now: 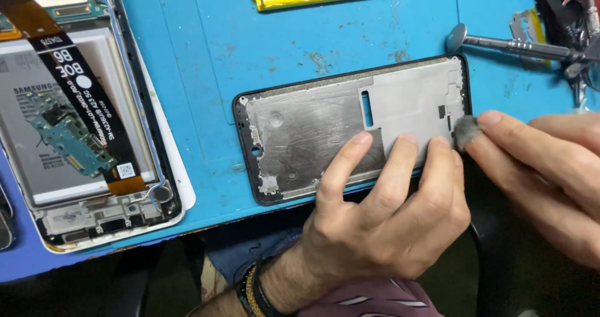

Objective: Cleaning a smartphone frame with a brush and cloth and preparing it for reassembly.

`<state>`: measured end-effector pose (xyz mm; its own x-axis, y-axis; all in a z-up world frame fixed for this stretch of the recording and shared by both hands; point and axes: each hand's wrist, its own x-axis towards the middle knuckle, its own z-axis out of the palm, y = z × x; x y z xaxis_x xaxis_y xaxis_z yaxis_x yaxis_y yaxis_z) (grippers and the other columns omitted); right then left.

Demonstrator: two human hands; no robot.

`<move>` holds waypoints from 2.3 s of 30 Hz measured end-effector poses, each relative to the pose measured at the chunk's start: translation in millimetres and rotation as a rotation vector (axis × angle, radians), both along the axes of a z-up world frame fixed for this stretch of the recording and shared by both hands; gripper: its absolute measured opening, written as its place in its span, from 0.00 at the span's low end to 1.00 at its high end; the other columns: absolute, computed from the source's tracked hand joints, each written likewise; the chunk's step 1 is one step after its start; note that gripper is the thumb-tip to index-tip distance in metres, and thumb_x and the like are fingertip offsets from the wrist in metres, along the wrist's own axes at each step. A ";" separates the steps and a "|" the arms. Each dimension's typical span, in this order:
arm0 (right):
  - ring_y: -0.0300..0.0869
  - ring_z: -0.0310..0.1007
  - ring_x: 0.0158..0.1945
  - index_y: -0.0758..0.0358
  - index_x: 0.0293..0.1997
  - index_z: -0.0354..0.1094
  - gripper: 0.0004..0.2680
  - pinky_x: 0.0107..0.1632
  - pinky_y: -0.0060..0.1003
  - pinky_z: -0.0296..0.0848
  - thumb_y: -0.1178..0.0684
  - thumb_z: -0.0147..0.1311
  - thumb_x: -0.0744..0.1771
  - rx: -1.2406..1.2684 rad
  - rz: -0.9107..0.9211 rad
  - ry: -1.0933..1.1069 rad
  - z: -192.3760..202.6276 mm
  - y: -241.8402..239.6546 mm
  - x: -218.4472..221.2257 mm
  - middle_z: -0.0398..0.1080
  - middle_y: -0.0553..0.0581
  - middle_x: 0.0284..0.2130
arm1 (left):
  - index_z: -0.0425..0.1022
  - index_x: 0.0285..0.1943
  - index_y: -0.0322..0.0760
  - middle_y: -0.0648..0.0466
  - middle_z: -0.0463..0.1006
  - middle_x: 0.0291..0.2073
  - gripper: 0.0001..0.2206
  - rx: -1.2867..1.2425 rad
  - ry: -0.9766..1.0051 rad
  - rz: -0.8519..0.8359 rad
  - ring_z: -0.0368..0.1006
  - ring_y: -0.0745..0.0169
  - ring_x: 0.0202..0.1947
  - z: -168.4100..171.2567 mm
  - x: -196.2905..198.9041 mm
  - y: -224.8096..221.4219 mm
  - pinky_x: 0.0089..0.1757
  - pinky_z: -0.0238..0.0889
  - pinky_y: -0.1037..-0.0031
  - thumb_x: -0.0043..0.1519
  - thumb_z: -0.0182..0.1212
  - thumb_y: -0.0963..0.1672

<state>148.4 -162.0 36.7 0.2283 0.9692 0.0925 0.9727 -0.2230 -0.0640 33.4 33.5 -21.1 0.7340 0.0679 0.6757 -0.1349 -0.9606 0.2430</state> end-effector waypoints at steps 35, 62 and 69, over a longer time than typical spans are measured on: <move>0.55 0.72 0.42 0.74 0.46 0.78 0.11 0.39 0.43 0.73 0.72 0.62 0.61 0.180 0.087 0.129 -17.6 -4.2 24.0 0.73 0.72 0.52 | 0.85 0.52 0.46 0.60 0.80 0.54 0.04 -0.026 0.036 -0.048 0.75 0.65 0.55 2.6 -2.6 -8.0 0.59 0.61 0.60 0.71 0.71 0.44; 0.56 0.76 0.43 0.71 0.54 0.77 0.16 0.42 0.51 0.79 0.70 0.60 0.61 0.015 0.299 -0.132 -0.9 1.2 32.5 0.77 0.71 0.55 | 0.86 0.51 0.44 0.58 0.80 0.53 0.04 -0.045 0.028 -0.063 0.75 0.64 0.54 4.8 -2.4 -9.4 0.60 0.60 0.61 0.69 0.74 0.43; 0.55 0.74 0.41 0.73 0.51 0.78 0.15 0.41 0.50 0.78 0.71 0.60 0.61 0.042 0.249 -0.111 1.1 10.3 27.1 0.76 0.70 0.53 | 0.86 0.53 0.44 0.58 0.80 0.55 0.05 -0.042 0.047 -0.079 0.75 0.63 0.55 5.1 -4.7 -7.7 0.60 0.59 0.61 0.70 0.71 0.43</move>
